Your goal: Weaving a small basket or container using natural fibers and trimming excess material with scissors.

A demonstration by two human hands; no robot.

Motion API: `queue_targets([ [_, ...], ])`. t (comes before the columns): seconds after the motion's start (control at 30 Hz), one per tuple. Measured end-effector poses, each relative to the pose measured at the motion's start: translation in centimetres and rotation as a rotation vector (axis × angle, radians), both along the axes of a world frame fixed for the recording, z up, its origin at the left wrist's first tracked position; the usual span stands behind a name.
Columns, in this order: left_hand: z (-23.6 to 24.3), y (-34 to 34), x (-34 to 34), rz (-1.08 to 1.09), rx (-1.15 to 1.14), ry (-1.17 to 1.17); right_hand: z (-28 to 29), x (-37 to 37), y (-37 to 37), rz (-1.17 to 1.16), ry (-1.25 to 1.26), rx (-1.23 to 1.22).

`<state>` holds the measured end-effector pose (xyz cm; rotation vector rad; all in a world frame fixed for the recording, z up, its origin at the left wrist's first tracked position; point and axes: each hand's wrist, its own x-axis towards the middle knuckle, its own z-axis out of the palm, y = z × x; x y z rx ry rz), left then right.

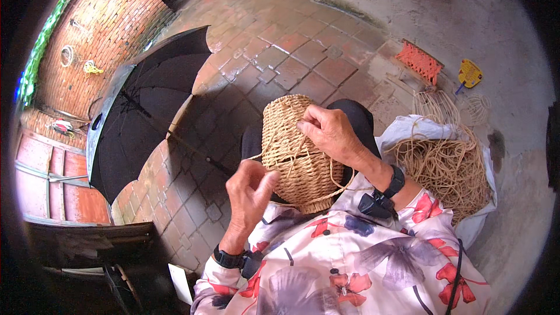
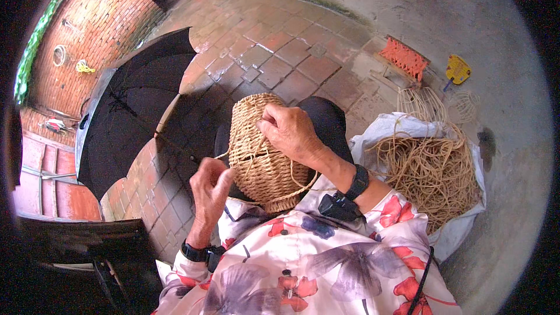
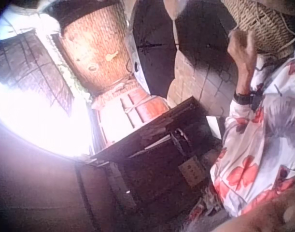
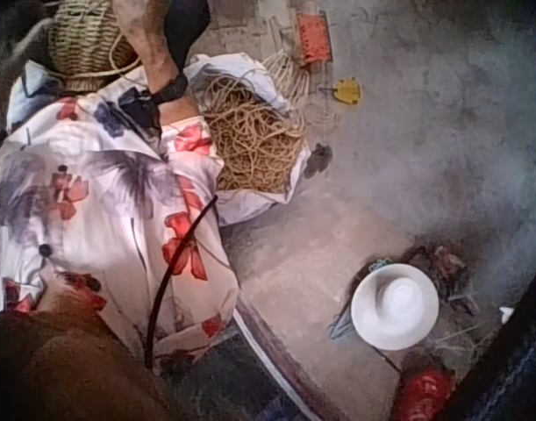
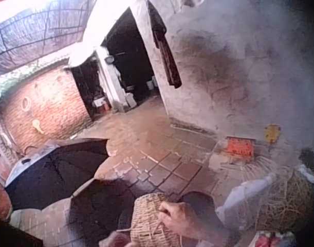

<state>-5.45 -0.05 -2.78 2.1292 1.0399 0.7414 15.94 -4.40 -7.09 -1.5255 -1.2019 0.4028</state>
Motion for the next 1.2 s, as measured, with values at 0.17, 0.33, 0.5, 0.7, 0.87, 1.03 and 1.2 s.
queue_targets([
  [0.17, 0.2, -0.5, 1.2, -0.296, 0.170, 0.127, 0.5, 0.2, -0.1, 0.024, 0.067, 0.046],
  [0.33, 0.0, 0.1, 2.3, -0.411, 0.151, -0.155, 1.2, 1.5, 0.4, 0.524, 1.011, 0.032],
  [0.5, -0.1, -0.4, 3.2, -0.426, -0.560, -0.320, 1.4, 1.6, 2.4, 0.646, 1.056, 0.043],
  [0.7, -0.3, -1.5, 3.2, -0.275, -0.520, -0.252, 0.6, -1.4, 3.5, 0.060, 0.073, 0.256],
  [0.87, -1.0, -2.2, 3.4, -0.186, -0.540, -0.323, 0.2, -2.0, 3.3, -0.071, 0.064, 0.196],
  [1.03, -1.1, -2.2, 3.6, -0.176, -0.466, -0.291, 0.0, -1.7, 3.7, -0.129, 0.055, 0.191],
  [1.2, -1.6, -2.1, 3.5, -0.158, -0.434, -0.225, -0.8, -1.3, 3.5, -0.181, -0.034, 0.237],
])
